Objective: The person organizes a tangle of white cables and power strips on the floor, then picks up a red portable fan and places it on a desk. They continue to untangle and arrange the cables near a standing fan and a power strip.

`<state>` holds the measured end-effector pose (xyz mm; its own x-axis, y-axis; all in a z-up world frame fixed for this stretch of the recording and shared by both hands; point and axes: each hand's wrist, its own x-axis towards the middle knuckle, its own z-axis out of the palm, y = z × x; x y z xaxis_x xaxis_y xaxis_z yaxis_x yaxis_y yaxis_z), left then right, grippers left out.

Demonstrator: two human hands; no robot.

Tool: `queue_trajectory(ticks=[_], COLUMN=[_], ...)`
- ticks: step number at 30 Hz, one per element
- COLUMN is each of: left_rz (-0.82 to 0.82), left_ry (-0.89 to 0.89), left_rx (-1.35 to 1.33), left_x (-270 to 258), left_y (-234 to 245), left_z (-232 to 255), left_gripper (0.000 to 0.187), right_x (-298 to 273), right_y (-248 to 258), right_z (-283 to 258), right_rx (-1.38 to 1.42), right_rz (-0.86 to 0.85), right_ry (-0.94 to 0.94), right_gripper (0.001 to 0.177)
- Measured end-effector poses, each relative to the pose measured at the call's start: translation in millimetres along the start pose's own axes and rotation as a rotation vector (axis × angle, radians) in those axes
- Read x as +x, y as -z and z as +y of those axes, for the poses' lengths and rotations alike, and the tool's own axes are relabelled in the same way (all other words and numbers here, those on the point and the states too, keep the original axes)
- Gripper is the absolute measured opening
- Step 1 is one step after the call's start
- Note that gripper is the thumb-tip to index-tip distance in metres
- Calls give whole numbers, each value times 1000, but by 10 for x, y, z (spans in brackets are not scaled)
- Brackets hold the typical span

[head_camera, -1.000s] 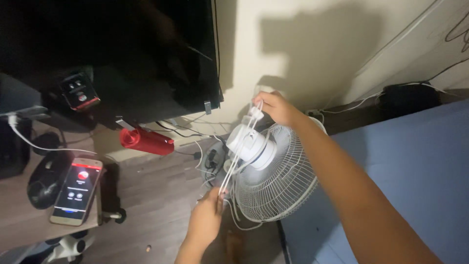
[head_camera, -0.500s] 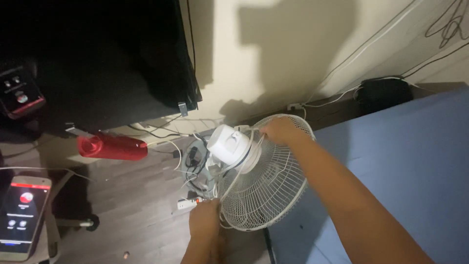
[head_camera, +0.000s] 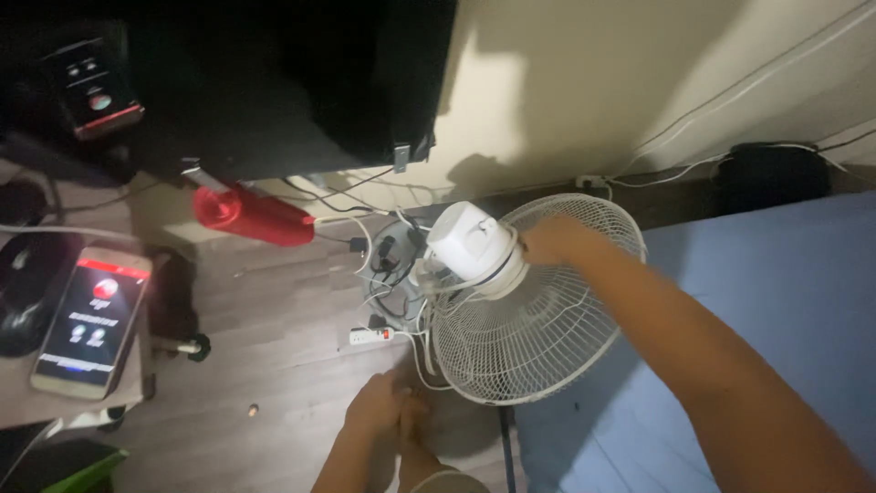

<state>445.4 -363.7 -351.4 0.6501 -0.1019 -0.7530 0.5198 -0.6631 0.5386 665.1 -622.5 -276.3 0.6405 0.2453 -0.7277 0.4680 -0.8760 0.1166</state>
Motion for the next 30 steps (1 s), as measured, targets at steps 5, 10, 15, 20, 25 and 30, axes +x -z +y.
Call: queue_trajectory(ticks=[5, 10, 15, 20, 25, 30], left_rz=[19, 216, 197, 249, 267, 281], left_ry=[-65, -236, -128, -47, -33, -36], left_rx=[-299, -127, -212, -320, -386, -374], left_x=[48, 129, 79, -68, -211, -383], left_y=[-46, -274, -314, -193, -158, -111], left_z=[-77, -570, -875, -910, -948, -946], left_gripper=[35, 38, 38, 35, 34, 32], right_x=[-125, -169, -198, -257, -333, -229], right_y=[108, 76, 81, 116, 189, 181], right_z=[-48, -115, -157, -272, -439, -465], right_rx=[68, -15, -17, -80, -82, -222], right_rz=[-11, 35, 62, 97, 319, 342], right_ry=[-1, -3, -41, -69, -79, -1], right_gripper=[48, 50, 51, 47, 36, 18])
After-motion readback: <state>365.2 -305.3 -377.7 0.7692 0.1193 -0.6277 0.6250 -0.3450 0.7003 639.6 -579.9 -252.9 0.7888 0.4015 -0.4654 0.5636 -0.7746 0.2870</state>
